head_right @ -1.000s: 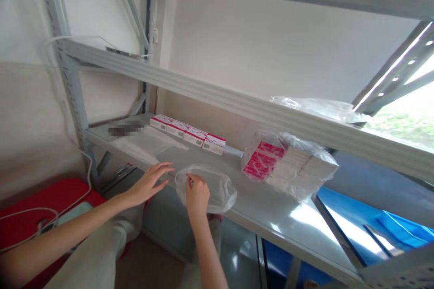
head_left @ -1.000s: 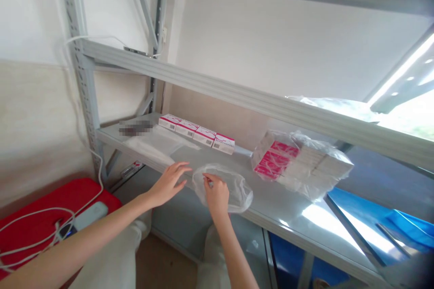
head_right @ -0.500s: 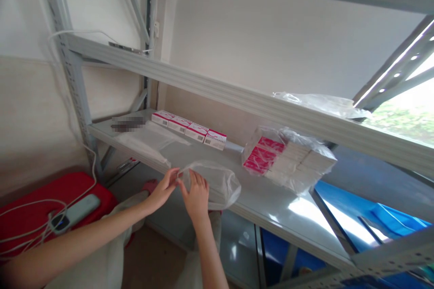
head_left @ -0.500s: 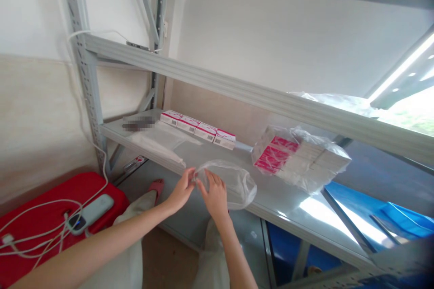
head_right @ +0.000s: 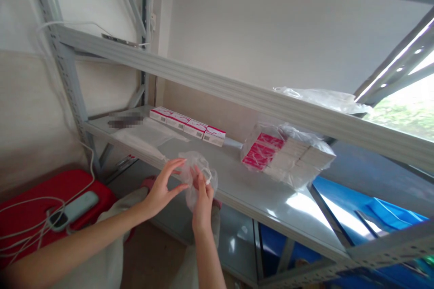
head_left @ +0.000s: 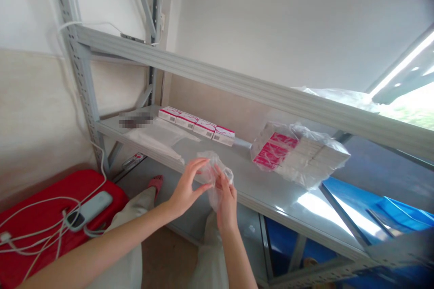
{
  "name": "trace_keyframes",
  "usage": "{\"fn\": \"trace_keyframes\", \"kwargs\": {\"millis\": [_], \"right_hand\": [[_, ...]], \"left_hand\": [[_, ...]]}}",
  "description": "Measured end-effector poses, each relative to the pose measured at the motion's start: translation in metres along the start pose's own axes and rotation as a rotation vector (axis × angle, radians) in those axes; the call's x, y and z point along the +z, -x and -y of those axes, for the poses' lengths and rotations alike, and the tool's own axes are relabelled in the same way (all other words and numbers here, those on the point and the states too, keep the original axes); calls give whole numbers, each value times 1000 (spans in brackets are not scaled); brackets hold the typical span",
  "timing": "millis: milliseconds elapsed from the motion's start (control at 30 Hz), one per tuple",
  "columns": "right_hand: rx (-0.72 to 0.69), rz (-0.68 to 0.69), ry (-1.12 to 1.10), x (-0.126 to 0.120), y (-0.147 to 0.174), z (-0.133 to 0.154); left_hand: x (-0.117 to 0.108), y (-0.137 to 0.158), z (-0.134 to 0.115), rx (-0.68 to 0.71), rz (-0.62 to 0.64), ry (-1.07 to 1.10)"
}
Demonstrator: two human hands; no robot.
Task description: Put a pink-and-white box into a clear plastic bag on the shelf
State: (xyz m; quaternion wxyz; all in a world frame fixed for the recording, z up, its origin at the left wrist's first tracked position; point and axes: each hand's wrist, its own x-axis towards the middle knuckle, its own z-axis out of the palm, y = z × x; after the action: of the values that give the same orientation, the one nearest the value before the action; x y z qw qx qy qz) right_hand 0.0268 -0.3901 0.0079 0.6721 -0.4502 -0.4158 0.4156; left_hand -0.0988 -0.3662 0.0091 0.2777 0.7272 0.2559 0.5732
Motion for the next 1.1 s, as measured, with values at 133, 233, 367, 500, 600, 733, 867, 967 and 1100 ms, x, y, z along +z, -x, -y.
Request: {"fn": "trace_keyframes", "kwargs": {"millis": [133,233,367,500,600,733,867,967,1100], "right_hand": [[104,100,-293,0,4,16],[116,107,-383,-3,4,21],[148,124,-434,-10,4,26],[178,156,-513,-18,6,30],[185,187,-510,-24,8,34],[196,151,-483,-28,13,41],[199,112,-445,-30,17,46],[201,114,-442,-31,19,47],[227,109,-482,-31,21,45]], "left_hand": [[-10,-8,1,-26,-39,-37],[-16,-10,4,-67,-77,8],[-16,-7,11,-152,-147,131],[-15,-6,15,-212,-51,247],[-16,-8,13,-244,49,271],[-19,-13,5,-261,82,189],[-21,-13,-5,-241,65,124],[-21,-10,-12,-229,60,140],[-21,-9,-20,-168,36,121]]}}
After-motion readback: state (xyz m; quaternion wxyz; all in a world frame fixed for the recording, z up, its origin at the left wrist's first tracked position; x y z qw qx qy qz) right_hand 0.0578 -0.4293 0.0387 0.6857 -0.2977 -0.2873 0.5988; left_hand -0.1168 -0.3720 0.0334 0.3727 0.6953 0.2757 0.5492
